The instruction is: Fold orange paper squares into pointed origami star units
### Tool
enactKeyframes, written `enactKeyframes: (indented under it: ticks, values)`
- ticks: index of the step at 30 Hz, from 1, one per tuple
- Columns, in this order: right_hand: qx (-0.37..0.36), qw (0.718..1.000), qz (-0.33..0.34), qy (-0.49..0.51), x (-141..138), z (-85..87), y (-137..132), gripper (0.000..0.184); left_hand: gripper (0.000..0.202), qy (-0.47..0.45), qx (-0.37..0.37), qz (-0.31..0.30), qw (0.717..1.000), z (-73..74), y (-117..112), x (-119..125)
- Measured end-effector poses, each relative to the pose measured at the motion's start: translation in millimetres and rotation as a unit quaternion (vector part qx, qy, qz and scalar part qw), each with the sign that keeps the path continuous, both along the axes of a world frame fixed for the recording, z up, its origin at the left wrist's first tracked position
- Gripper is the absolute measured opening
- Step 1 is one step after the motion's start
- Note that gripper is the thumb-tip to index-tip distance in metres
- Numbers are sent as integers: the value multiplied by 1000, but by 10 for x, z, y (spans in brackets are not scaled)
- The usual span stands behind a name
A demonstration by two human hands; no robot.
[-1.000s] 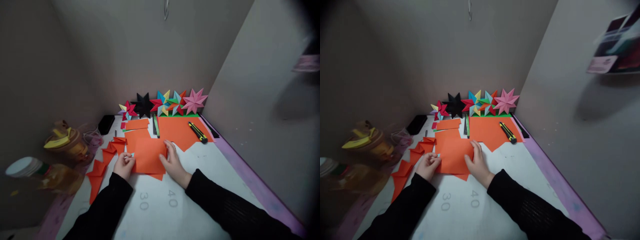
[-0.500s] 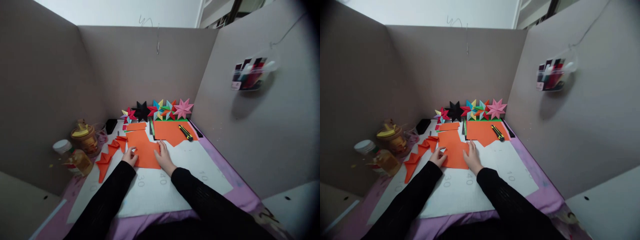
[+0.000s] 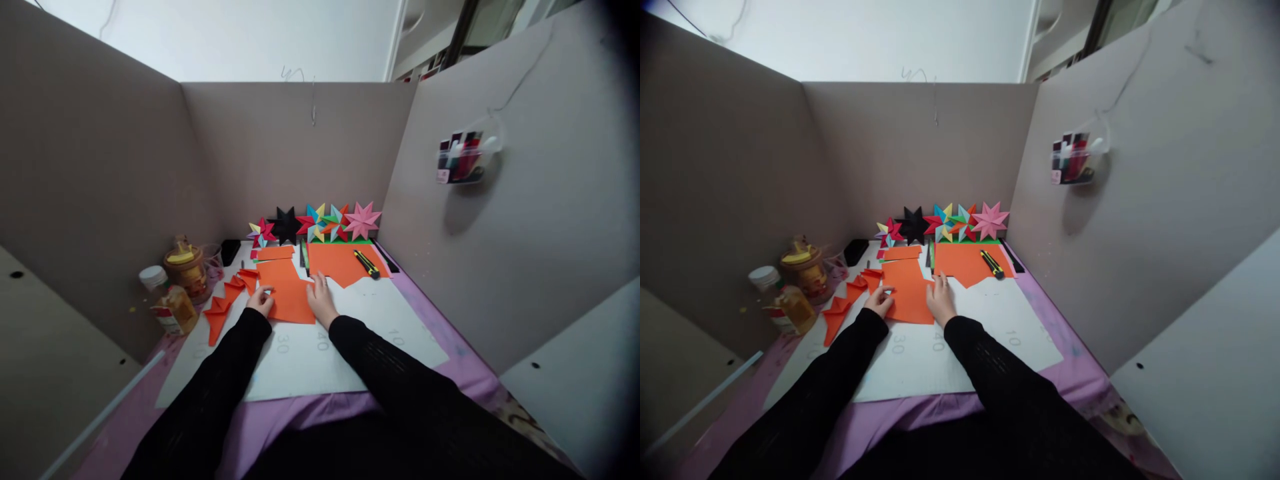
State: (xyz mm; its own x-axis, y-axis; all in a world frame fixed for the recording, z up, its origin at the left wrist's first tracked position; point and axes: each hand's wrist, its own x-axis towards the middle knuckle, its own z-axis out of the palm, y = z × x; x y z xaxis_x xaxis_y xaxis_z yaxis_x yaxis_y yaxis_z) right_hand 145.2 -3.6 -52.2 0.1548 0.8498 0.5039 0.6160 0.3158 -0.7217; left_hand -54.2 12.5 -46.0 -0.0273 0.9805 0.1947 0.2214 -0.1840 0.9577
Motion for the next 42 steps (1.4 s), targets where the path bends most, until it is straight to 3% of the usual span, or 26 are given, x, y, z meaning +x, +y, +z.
enactKeyframes:
  ticks: [12,20,25,29,32,36,39,42]
  values:
    - [4,997,-29,68,45,-11,24,30,39,-33,-9,6,999,-12,17,-56]
    - [14,996,-17,81,26,-23,68,26,15,17,-16,8,1000,-27,41,-79]
    - [27,996,0,81,-6,-6,64,27,19,54,-22,-8,998,0,37,-65]
    - [23,996,4,85,24,10,5,29,9,27,-21,-2,999,14,23,-47]
    - [18,996,33,76,73,48,-98,32,13,-14,-28,18,999,39,13,-59]
    - [22,991,130,22,111,135,-251,33,21,-72,-63,58,994,92,3,-70]
    - [28,969,224,-102,103,163,-310,63,24,-111,-106,60,986,114,-13,-66]
    - [16,965,218,-143,106,127,-328,64,28,-151,-126,73,978,143,-30,-125]
